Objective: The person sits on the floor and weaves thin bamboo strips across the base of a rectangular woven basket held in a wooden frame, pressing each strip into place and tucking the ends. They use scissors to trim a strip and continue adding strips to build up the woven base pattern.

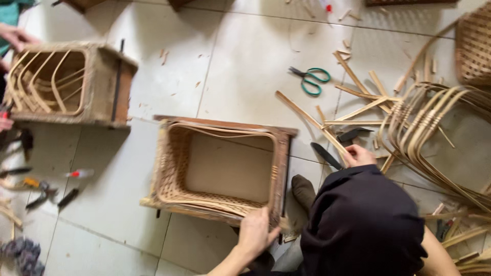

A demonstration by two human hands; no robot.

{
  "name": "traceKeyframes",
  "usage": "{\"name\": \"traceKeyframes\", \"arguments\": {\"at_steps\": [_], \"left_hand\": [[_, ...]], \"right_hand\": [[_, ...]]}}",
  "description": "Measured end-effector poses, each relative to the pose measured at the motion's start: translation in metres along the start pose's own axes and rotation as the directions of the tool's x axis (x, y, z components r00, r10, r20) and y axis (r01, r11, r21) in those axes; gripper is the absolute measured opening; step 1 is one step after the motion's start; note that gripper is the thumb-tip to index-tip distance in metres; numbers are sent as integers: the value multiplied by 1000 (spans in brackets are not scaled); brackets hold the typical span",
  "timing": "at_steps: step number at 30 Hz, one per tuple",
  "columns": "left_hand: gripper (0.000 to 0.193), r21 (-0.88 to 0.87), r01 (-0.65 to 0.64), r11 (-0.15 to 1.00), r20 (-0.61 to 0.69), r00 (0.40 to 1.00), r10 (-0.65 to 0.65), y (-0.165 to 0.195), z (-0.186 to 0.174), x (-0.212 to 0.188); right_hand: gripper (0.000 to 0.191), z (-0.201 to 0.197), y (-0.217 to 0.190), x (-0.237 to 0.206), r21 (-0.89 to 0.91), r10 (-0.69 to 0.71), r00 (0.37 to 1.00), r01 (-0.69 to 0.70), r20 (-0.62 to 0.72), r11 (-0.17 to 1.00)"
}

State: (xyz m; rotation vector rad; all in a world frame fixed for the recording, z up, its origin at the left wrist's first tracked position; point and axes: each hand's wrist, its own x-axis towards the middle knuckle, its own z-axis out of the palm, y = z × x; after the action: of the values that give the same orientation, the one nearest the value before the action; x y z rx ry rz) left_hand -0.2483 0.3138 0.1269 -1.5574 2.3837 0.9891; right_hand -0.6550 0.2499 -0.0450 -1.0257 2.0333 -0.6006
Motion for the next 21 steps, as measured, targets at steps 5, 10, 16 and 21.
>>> {"name": "traceKeyframes", "arguments": {"at_steps": [5, 10, 16, 21], "left_hand": [[41, -34, 68, 997, 71, 995, -66, 19, 17, -3], [21, -576, 59, 816, -338, 891, -303, 14, 19, 53], [23, -635, 260, 727, -145, 885, -443, 10, 13, 67], [31, -694, 22, 720, -389, 830, -400, 18, -32, 82]], "right_hand": [[24, -61, -12, -2, 114, -286, 957, 289, -39, 951], [23, -110, -108, 24, -162, -498, 769, 476, -401, 864], [15, -153, -302, 16, -540, -995, 85, 841, 60, 40], [19, -92, -439, -48, -371, -954, -23, 918, 300, -139]]}}
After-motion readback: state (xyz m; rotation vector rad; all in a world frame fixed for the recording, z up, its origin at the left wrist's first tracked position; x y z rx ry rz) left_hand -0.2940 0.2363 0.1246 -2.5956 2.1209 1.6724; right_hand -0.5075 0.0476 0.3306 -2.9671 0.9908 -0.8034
